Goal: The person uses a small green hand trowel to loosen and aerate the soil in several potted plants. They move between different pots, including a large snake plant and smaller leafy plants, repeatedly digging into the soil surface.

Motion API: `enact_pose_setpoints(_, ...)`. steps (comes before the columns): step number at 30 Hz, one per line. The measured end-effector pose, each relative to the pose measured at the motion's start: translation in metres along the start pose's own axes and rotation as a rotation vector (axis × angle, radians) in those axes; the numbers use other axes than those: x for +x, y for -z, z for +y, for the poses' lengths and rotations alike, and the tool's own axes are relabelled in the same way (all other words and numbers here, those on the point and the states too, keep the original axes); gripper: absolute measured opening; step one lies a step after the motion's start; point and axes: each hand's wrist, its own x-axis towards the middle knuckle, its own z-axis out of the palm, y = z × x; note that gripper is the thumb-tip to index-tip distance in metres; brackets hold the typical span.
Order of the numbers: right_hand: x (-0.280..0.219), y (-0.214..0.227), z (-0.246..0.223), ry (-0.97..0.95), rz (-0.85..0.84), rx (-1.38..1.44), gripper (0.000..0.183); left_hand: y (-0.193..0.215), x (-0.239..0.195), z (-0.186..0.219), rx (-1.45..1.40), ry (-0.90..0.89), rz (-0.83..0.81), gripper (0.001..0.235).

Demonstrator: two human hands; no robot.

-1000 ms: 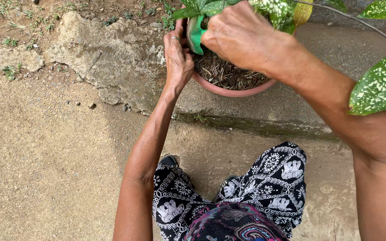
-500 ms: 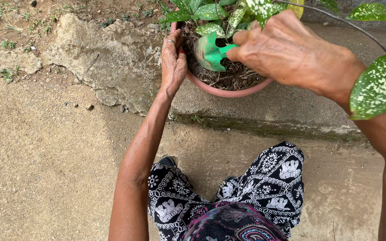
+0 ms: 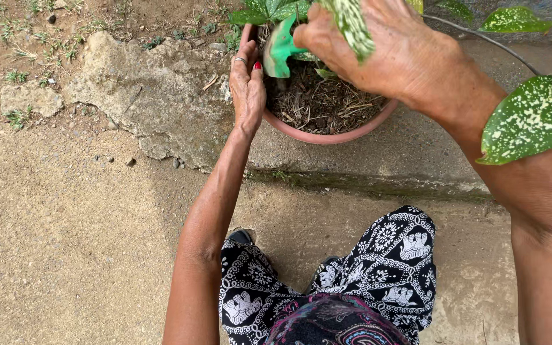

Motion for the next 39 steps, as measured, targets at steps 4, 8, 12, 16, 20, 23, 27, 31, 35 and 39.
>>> enact_pose_setpoints(4, 0.026, 0.001, -0.002, -0.056, 0.016, -0.151, 0.013, -0.001, 0.016, 0.037, -0.068, -0.029, -0.036, 0.058)
enact_pose_setpoints(8, 0.034, 0.014, -0.008, -0.058, 0.028, -0.214, 0.010, -0.005, 0.024, 0.051, -0.056, 0.170, -0.025, 0.055)
enact_pose_setpoints(12, 0.026, 0.041, -0.007, -0.063, -0.063, -0.268, 0.010, -0.009, 0.032, 0.007, -0.191, -0.032, -0.032, 0.044)
enact_pose_setpoints(16, 0.023, 0.033, 0.005, -0.069, -0.172, -0.239, 0.009, -0.016, 0.050, -0.044, -0.242, 0.252, 0.015, 0.044)
enact_pose_setpoints(20, 0.048, -0.008, 0.020, -0.099, -0.232, -0.223, 0.008, -0.030, 0.044, -0.023, 0.171, 0.065, -0.089, 0.048)
enact_pose_setpoints(23, 0.050, -0.018, 0.026, -0.109, -0.226, -0.213, 0.008, -0.040, 0.034, 0.008, 0.330, 0.338, -0.244, 0.053)
enact_pose_setpoints(27, 0.027, 0.009, 0.015, -0.063, -0.157, -0.205, 0.009, -0.050, 0.022, 0.013, 0.190, -0.099, -0.156, 0.050)
enact_pose_setpoints(31, 0.013, 0.020, 0.002, -0.007, -0.092, -0.252, 0.009, -0.082, 0.024, -0.006, 0.253, -0.240, -0.040, 0.035)
enact_pose_setpoints(35, 0.038, -0.025, 0.012, -0.015, -0.040, -0.311, 0.010, -0.096, 0.025, 0.000, 0.400, -0.073, -0.115, 0.029)
enact_pose_setpoints(39, 0.056, -0.060, 0.035, -0.020, 0.010, -0.361, 0.012, -0.081, 0.016, 0.030, 0.232, -0.006, -0.148, 0.043)
